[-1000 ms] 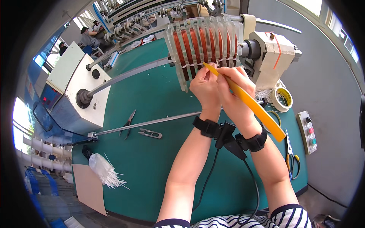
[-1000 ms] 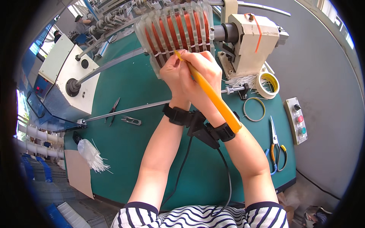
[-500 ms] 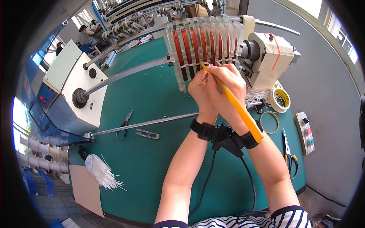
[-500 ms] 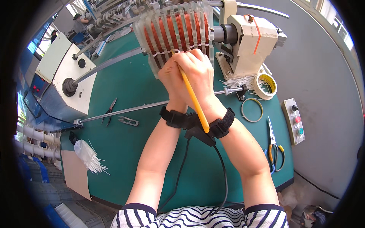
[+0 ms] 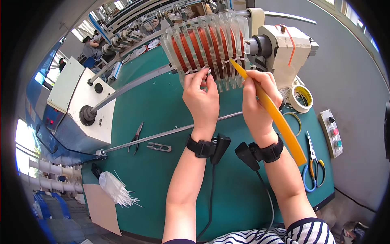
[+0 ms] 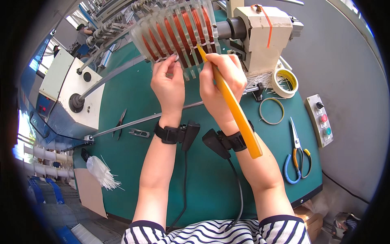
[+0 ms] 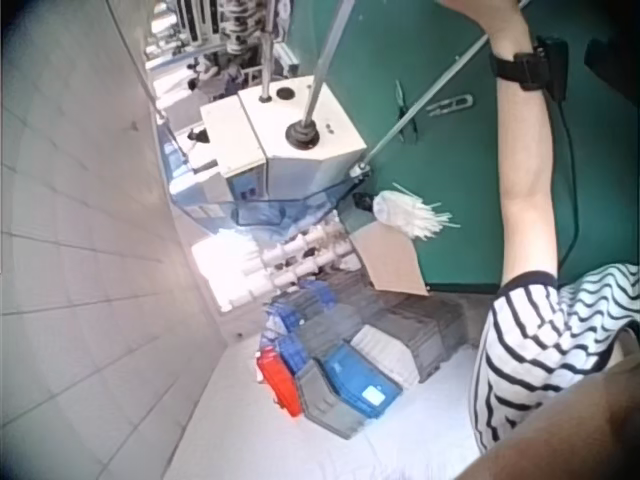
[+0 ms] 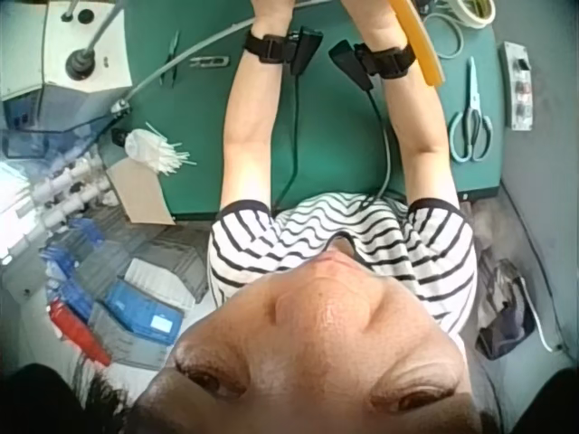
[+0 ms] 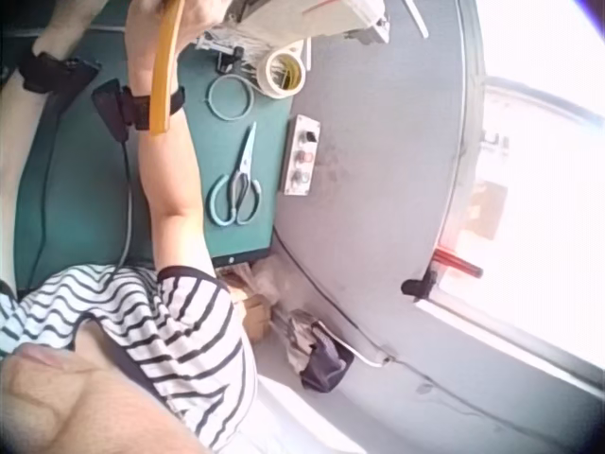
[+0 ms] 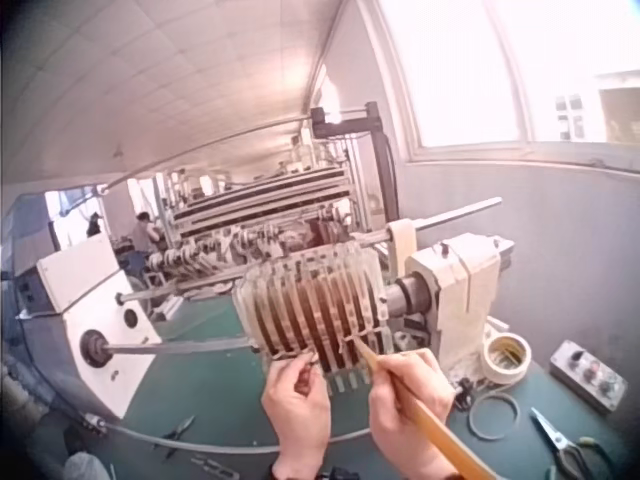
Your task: Assembling copper coils onto a plastic rack and preparing them for processing.
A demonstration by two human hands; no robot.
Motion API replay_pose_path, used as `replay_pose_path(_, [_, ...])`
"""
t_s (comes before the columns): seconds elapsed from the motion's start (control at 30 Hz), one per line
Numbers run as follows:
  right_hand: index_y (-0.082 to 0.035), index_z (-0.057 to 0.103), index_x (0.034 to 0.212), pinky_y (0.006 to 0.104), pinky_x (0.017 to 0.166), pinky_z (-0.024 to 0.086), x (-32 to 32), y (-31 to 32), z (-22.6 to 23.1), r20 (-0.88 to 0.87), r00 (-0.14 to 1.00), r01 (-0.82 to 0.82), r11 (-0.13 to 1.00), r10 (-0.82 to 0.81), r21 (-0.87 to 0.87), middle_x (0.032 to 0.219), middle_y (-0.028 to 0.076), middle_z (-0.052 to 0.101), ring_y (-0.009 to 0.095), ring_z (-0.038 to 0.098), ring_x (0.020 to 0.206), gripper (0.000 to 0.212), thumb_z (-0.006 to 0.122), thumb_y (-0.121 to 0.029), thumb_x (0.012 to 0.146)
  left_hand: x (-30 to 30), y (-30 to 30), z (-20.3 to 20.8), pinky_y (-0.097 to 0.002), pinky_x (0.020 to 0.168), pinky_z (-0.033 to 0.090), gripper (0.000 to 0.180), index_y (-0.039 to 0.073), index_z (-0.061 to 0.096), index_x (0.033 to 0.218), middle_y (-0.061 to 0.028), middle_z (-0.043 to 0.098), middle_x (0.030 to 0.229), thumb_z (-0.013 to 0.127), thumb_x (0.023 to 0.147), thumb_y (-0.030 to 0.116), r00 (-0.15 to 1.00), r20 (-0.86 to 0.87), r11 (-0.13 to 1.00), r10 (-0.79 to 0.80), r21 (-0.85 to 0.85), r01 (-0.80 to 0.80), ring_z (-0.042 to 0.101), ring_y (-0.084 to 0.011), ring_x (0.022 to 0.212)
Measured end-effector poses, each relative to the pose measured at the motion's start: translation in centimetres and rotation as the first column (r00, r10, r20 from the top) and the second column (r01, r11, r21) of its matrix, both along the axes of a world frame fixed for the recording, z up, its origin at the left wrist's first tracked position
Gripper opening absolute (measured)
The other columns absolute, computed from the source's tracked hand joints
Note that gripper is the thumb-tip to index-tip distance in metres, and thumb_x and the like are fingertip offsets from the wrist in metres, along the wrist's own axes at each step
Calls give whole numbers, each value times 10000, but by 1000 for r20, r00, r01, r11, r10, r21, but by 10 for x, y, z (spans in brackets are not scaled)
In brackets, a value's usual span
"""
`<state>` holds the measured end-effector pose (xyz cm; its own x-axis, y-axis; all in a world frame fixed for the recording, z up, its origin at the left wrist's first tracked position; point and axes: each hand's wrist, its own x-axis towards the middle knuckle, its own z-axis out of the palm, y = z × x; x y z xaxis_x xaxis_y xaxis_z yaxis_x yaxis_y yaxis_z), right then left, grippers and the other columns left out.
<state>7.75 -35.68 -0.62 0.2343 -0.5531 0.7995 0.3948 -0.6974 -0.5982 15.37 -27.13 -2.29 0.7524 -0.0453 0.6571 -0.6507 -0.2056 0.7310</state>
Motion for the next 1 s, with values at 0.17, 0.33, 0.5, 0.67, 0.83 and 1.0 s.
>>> replay_pose_path(0.17, [-2, 608, 808, 329, 621, 474, 4, -4, -5, -16, 997, -70, 995, 72, 65, 692, 122, 611, 269, 572, 674, 86, 583, 30, 732, 7, -5, 2, -255, 599, 468, 80, -10, 664, 869, -50, 596, 784, 623, 812, 29, 994, 77, 997, 77, 10, -78, 569, -121, 628])
replay_pose_path(0.33, [-3, 607, 799, 341, 620, 472, 7, -6, -6, 2, 996, -86, 995, 86, 54, 703, 122, 610, 285, 568, 677, 91, 590, 25, 715, 10, -19, 8, -273, 580, 463, 70, -9, 664, 828, -66, 595, 756, 632, 780, 30, 975, 185, 969, 124, 189, -159, 575, -152, 604])
replay_pose_path(0.5, [-13, 608, 808, 363, 642, 477, 9, -7, -8, -4, 995, -98, 995, 98, 10, 733, 122, 621, 299, 578, 696, 95, 595, 4, 715, 14, -19, 9, -277, 567, 461, 73, -9, 673, 822, -72, 601, 751, 637, 772, 31, 965, 229, 961, 128, 213, -178, 575, -161, 588])
replay_pose_path(0.67, [-19, 603, 807, 363, 648, 481, 10, -9, -11, 13, 996, -88, 996, 88, -14, 733, 120, 624, 299, 583, 696, 93, 597, 3, 716, 12, -16, 12, -270, 563, 459, 84, -8, 680, 829, -75, 607, 743, 640, 766, 31, 960, 249, 943, 127, 270, -195, 574, -154, 581])
replay_pose_path(0.83, [-16, 599, 800, 359, 646, 480, 9, -7, -9, 19, 993, -115, 993, 115, 3, 730, 116, 620, 295, 581, 692, 92, 599, 10, 712, 14, -12, 16, -277, 568, 463, 89, -10, 681, 832, -78, 610, 742, 637, 767, 31, 950, 298, 934, 87, 308, -182, 581, -164, 584])
replay_pose_path(1.0, [-16, 599, 798, 351, 643, 480, 9, -6, -10, 11, 991, -130, 992, 130, -7, 734, 112, 616, 290, 579, 691, 102, 602, 18, 702, 12, -12, 18, -350, 605, 484, 74, 25, 678, 801, -75, 614, 784, 631, 769, 72, 958, 276, 931, 80, 324, -171, 615, -270, 671])
